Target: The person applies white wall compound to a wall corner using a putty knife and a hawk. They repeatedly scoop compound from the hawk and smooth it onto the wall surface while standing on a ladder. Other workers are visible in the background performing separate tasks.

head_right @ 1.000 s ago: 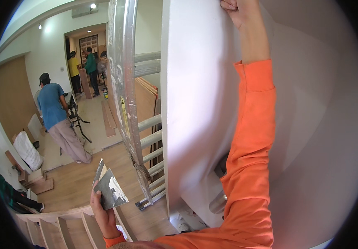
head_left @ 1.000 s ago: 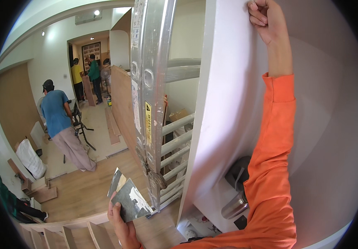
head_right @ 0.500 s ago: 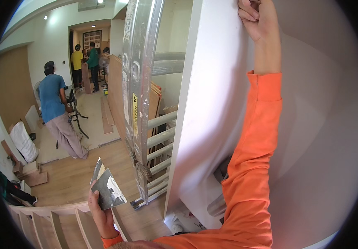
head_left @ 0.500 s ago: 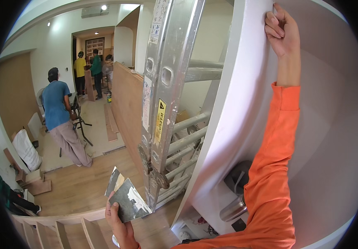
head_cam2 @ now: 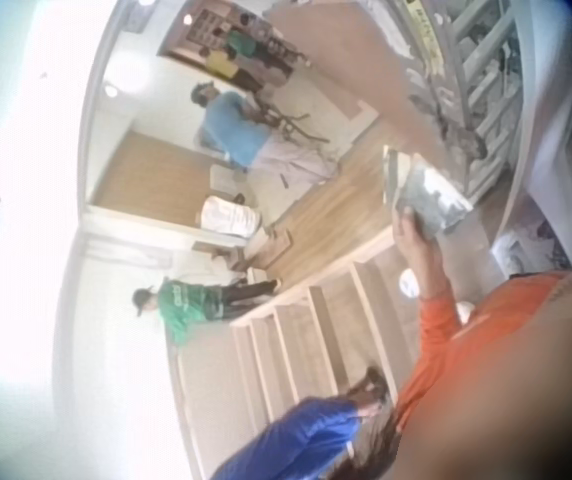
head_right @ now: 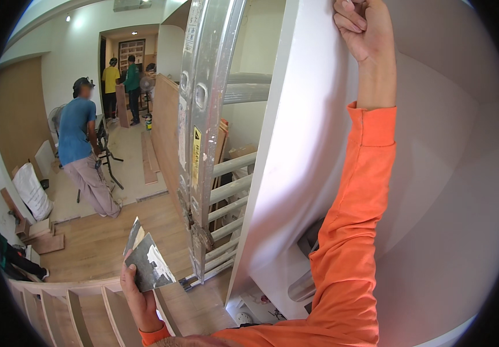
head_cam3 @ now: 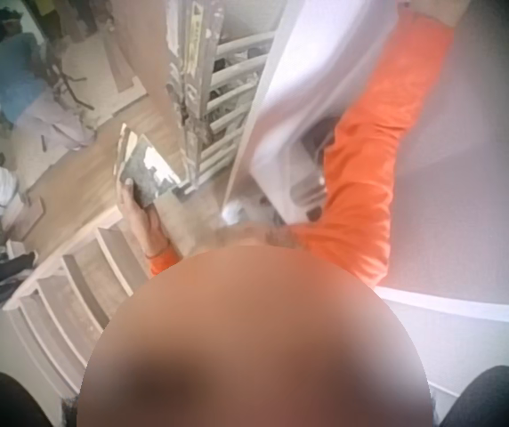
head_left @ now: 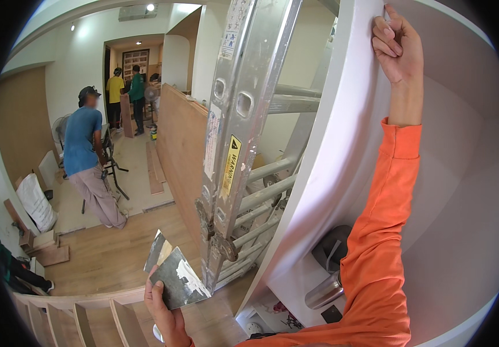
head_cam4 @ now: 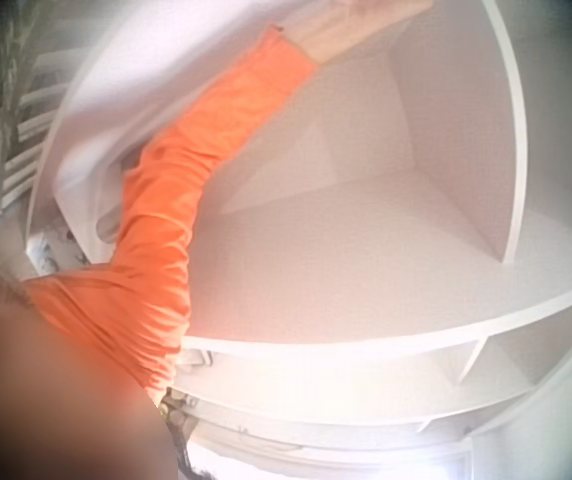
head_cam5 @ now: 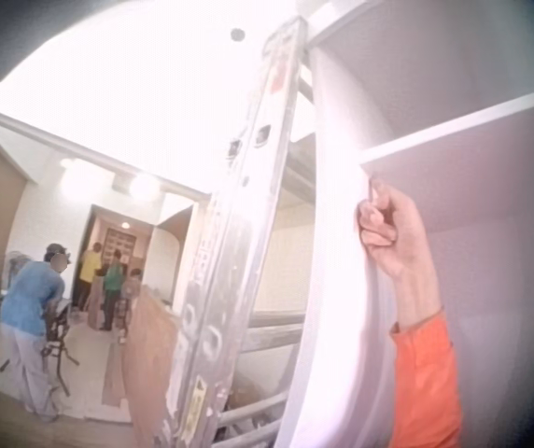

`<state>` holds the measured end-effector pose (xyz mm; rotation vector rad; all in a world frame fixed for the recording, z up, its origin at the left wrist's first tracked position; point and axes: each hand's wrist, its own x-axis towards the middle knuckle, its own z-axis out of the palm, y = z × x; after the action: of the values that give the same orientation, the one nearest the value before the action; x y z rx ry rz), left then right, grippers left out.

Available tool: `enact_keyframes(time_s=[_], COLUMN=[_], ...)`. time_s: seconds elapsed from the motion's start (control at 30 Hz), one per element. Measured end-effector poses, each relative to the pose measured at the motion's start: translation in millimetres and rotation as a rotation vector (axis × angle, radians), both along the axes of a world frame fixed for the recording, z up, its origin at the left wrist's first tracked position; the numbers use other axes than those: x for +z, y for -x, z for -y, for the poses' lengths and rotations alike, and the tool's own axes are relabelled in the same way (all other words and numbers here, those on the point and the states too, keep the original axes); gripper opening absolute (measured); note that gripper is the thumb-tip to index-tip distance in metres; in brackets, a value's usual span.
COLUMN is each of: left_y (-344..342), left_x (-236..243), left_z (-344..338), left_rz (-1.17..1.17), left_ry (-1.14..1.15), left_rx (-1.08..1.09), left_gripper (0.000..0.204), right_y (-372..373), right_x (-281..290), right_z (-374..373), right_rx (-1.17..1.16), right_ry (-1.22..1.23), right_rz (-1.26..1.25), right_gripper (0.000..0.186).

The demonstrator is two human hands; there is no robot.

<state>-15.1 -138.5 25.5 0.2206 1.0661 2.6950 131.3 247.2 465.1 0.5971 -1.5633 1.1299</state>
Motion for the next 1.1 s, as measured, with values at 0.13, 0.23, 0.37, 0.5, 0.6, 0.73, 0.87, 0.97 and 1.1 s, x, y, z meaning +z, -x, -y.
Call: enact_keyframes(time_s=[0.13,0.23,0.37,0.5,0.6,0.73,0.87,0.97,1.1], left_y=[0,-1,-3,-4,-8,-9,-6,-4,-2], left_x=[-2,-3,-2,-1,0,3,2,-1,1], left_z=[-1,-1,-1,-3,-3,-1,4,5,7], left_rz=[-0.007,-0.037,-0.012,-0.011,-0.007,-0.048,-0.08,-0.093,-0.11], left_ry=[-0.018,-0.042,-0.007,-0.012,-0.008,-0.014,0.097,0.089,0.089], left_rx=[-0.003,-0.004,0.028,0.048,0.06,0.053,0.05,0.05,0.02], left_gripper=[0.045,0.046,0.046,0.046,0.046,0.046,0.05,0.05,0.05], right_y=[5,8,9,13,14,11,14,18,20], right_x=[-2,-1,-2,0,-3,-28,-32,-20,-10], right_z=[26,33,25,17,18,16,7,0,0], right_rx=[0.036,0.084,0.172,0.207,0.364,0.331,-0.006,-0.123,-0.156], right_ry=[-0.041,-0.058,-0.084,-0.121,-0.153,0.068,0.266,0.233,0.172], right_rz=[0.04,0.062,0.081,0.115,0.157,-0.026,-0.283,-0.365,-0.33], right_gripper=[0.019,0.021,0.023,0.023,0.012,0.051,0.05,0.029,0.038])
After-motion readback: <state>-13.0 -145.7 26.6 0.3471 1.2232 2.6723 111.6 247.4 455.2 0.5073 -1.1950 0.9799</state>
